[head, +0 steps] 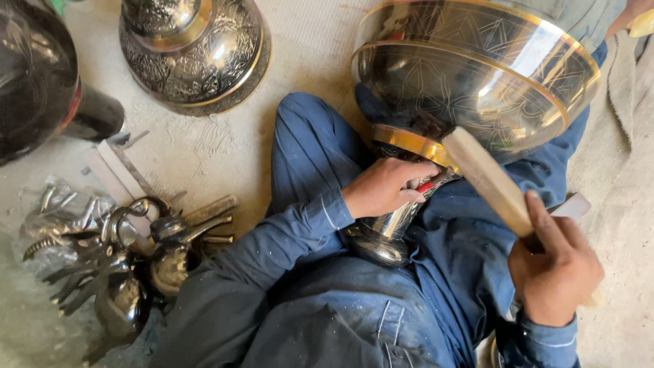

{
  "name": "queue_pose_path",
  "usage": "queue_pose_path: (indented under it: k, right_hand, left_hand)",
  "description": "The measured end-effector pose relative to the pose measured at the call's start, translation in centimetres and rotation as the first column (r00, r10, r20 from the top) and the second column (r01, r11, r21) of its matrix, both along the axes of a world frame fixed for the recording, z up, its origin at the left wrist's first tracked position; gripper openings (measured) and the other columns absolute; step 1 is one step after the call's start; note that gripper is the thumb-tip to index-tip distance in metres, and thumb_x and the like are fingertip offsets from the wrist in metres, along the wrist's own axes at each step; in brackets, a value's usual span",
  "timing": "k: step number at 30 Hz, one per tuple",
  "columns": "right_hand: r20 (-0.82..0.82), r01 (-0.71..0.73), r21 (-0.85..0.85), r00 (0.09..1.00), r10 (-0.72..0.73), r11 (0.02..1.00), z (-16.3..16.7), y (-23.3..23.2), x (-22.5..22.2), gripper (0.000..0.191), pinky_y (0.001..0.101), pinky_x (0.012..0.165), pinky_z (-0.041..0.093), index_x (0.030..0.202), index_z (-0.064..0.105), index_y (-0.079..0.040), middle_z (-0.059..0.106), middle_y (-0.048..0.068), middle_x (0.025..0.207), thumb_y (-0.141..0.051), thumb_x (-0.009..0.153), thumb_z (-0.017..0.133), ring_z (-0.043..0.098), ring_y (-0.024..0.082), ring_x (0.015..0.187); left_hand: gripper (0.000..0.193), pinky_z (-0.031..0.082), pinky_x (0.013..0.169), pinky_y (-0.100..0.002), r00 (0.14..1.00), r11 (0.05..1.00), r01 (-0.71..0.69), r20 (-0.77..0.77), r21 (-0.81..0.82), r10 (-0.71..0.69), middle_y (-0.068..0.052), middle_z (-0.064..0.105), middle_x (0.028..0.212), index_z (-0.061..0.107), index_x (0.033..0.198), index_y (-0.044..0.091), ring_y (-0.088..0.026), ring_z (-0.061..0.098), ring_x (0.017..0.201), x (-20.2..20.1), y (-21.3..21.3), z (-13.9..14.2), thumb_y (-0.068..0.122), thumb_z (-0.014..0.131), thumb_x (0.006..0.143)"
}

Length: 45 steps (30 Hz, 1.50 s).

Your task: The person sits on the floor and uses a hammer and chisel to engrave a decorative pattern onto the neck of a large metal vessel. They repeatedly tap the chisel to create fine lines on the surface.

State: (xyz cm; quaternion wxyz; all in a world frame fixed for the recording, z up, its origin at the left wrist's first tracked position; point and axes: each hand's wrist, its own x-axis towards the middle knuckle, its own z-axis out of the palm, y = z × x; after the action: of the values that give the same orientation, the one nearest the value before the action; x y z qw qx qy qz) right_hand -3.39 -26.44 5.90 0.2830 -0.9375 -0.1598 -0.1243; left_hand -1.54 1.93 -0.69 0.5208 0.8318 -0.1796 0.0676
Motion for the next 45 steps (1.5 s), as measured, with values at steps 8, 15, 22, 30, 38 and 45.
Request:
queue_pose_path:
  k: [8,15,22,30,38,45]
  right_hand:
    - [0.245,-0.061,-0.21,0.963,0.113,0.976,5.0,3.6,2.0,0.054,0.0357,0.068,0.05,0.125,0.074,-0.009,0.065,0.013,0.084,0.011,0.075,0.074,0.063,0.028,0.071]
    - [0.243,-0.131,-0.368,0.942,0.231,0.921,6.6,3.4,2.9,0.061,0.0343,0.077,0.05,0.14,0.074,-0.018,0.065,0.004,0.093,0.001,0.082,0.072,0.062,0.024,0.08]
    - [0.291,-0.136,-0.51,0.902,0.32,0.849,7.9,3.7,2.8,0.061,0.0381,0.065,0.048,0.127,0.078,-0.016,0.065,0.005,0.083,0.002,0.069,0.076,0.063,0.025,0.069]
    - [0.205,-0.08,-0.328,0.967,0.153,0.941,5.2,3.1,2.2,0.06,0.0402,0.071,0.05,0.134,0.075,-0.011,0.063,0.011,0.085,0.009,0.077,0.073,0.062,0.028,0.071]
    - [0.147,-0.101,0.073,0.985,0.089,0.992,1.3,1.4,2.0,0.053,0.0338,0.088,0.054,0.141,0.063,-0.003,0.067,0.017,0.109,0.01,0.089,0.071,0.069,0.028,0.095]
    - [0.121,-0.098,0.037,0.988,0.093,0.995,3.0,2.7,2.1,0.054,0.0332,0.071,0.048,0.133,0.07,0.0,0.063,0.016,0.088,0.012,0.08,0.072,0.061,0.027,0.074]
  left_hand:
    - [0.047,0.054,0.069,-0.038,0.998,0.993,-0.066,-0.018,-0.098,0.064,-0.013,0.07,0.084,0.06,0.126,0.004,-0.028,0.07,0.074,-1.0,0.1,-1.1,0.013,0.079,0.084]
    - [0.039,0.05,0.056,-0.033,0.979,0.969,-0.179,-0.124,-0.169,0.16,-0.009,0.063,0.072,0.06,0.118,0.0,-0.019,0.063,0.059,-2.6,0.0,-1.0,0.012,0.079,0.085]
    - [0.031,0.054,0.061,-0.031,0.977,0.963,-0.18,-0.148,-0.202,0.151,-0.007,0.065,0.075,0.059,0.109,0.002,-0.018,0.067,0.064,-3.0,0.0,-1.8,0.015,0.079,0.09]
    - [0.052,0.057,0.07,-0.034,0.978,0.975,-0.138,-0.179,-0.172,0.107,-0.01,0.069,0.085,0.053,0.132,0.002,-0.022,0.072,0.075,-2.0,0.2,-1.7,0.017,0.076,0.088]
    - [0.052,0.056,0.079,-0.04,0.997,0.998,0.066,-0.035,0.002,-0.066,-0.014,0.074,0.098,0.062,0.132,0.007,-0.032,0.073,0.089,0.0,0.7,-1.4,0.015,0.078,0.084]
    - [0.05,0.056,0.075,-0.039,0.99,0.999,0.049,-0.136,0.016,-0.047,-0.014,0.073,0.09,0.065,0.129,0.006,-0.03,0.073,0.082,-0.2,0.5,-1.2,0.015,0.08,0.083]
